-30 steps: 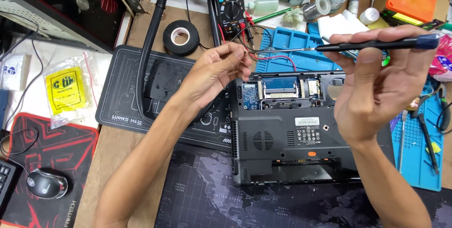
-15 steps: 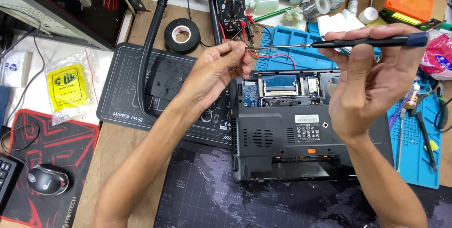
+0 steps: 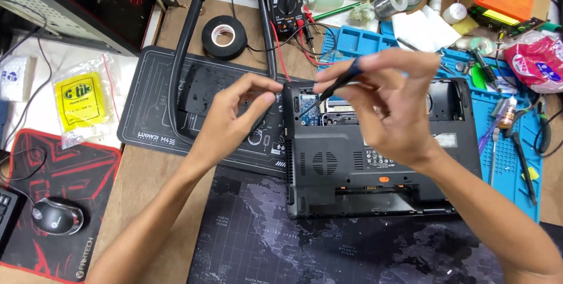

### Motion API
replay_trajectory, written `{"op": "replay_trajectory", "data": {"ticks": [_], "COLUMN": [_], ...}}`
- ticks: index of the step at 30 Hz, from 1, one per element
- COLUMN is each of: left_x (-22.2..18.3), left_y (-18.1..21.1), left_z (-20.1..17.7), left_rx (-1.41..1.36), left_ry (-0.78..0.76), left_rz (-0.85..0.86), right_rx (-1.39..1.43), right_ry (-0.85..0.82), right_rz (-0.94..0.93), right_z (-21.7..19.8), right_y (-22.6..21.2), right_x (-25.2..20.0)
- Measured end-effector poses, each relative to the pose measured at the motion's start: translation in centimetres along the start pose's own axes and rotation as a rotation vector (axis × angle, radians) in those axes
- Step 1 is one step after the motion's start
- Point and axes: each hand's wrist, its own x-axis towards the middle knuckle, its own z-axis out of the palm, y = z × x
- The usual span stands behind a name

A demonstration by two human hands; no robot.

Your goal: Securing the internal components and outer casing of a laptop during a repair process.

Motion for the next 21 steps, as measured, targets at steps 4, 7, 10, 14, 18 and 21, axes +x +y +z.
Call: {"op": "replay_trajectory", "data": {"ticks": [4,7,10,14,18,21], "left_x": [-0.8,-0.6,-0.1,0.2,0.6,0.8], "left_y": [-0.1,0.2,0.8,1.4,1.0,0.9], "left_z": [0.0,0.1,0.5,0.8,1.1,1.0], "left_rx": [-0.041,-0.117,-0.177,-0.238,-0.298,-0.297], "left_ry": [-0.028,-0.047,-0.091,-0.134,-0.139,-0.158], "left_rz": [-0.006,0.04,0.109,0.138,0.138,0.152], "right_rx": [0.0,-0.018,-0.045,-0.068,-0.058,-0.096], "right_ry": [-0.096,-0.107,-0.06,-0.037,-0.041,-0.005], "right_rz": [-0.038,-0.029,-0.009,0.011,-0.005,0.012], "right_z": [1.0,1.4,1.6,1.6,1.7,1.8], "right_y": [0.6,0.7,0.8,1.0,1.3,3.4], "right_x": [0.3,0.5,0.4,0.4,0.3,-0.5]}}
